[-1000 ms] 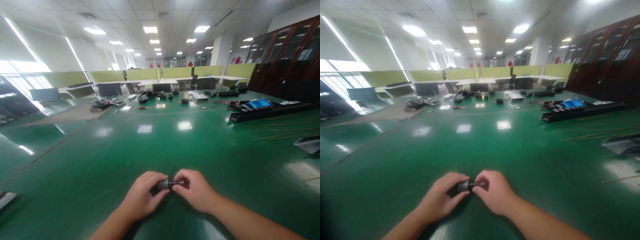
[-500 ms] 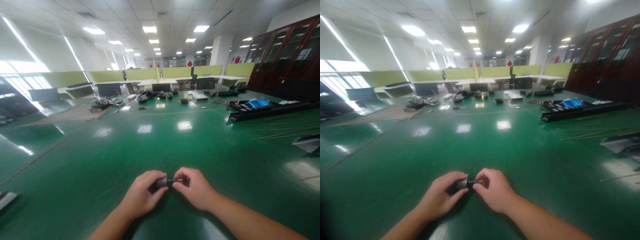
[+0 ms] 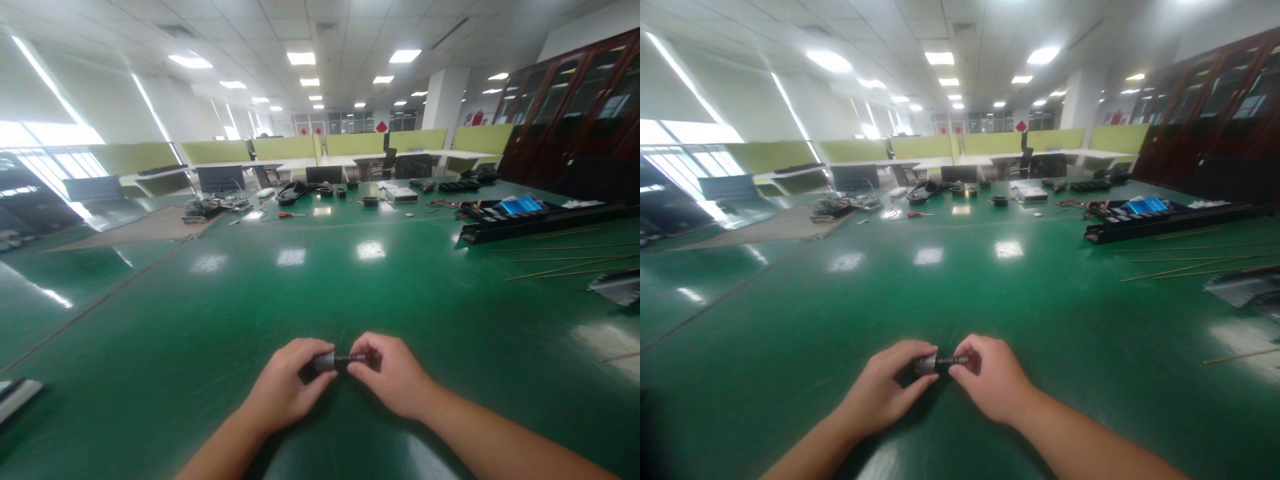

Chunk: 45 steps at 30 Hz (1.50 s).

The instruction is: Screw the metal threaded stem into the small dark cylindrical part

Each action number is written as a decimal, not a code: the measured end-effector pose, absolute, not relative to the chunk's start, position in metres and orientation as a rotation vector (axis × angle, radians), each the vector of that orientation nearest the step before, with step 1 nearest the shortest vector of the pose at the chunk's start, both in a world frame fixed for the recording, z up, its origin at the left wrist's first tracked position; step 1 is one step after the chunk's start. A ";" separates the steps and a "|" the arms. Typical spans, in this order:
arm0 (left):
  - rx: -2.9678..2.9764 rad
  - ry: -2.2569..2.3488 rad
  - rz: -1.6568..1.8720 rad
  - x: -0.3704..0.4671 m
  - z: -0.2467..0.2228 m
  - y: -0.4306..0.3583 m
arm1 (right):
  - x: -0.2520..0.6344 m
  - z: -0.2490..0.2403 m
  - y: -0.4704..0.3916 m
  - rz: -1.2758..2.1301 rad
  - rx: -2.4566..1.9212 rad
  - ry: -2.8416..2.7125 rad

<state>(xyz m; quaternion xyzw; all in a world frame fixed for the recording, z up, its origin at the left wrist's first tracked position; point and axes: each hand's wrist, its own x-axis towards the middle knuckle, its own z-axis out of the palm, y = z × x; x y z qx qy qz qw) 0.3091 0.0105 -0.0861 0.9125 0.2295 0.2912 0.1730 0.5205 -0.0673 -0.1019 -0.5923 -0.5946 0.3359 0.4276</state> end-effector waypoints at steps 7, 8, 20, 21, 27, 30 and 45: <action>2.578 0.676 0.836 0.308 -0.087 0.013 | 0.521 -0.102 -0.066 0.838 -1.470 -1.465; 2.578 0.681 0.835 0.308 -0.088 0.013 | 0.521 -0.103 -0.066 0.835 -1.474 -1.463; 2.579 0.668 0.849 0.306 -0.090 0.013 | 0.520 -0.104 -0.067 0.831 -1.490 -1.450; 2.581 0.674 0.849 0.306 -0.089 0.013 | 0.521 -0.103 -0.067 0.833 -1.491 -1.449; 2.592 0.697 0.849 0.305 -0.089 0.013 | 0.521 -0.102 -0.067 0.837 -1.496 -1.441; 2.588 0.694 0.856 0.305 -0.088 0.013 | 0.521 -0.102 -0.067 0.832 -1.496 -1.441; 2.589 0.746 0.837 0.302 -0.088 0.016 | 0.522 -0.102 -0.065 0.854 -1.479 -1.420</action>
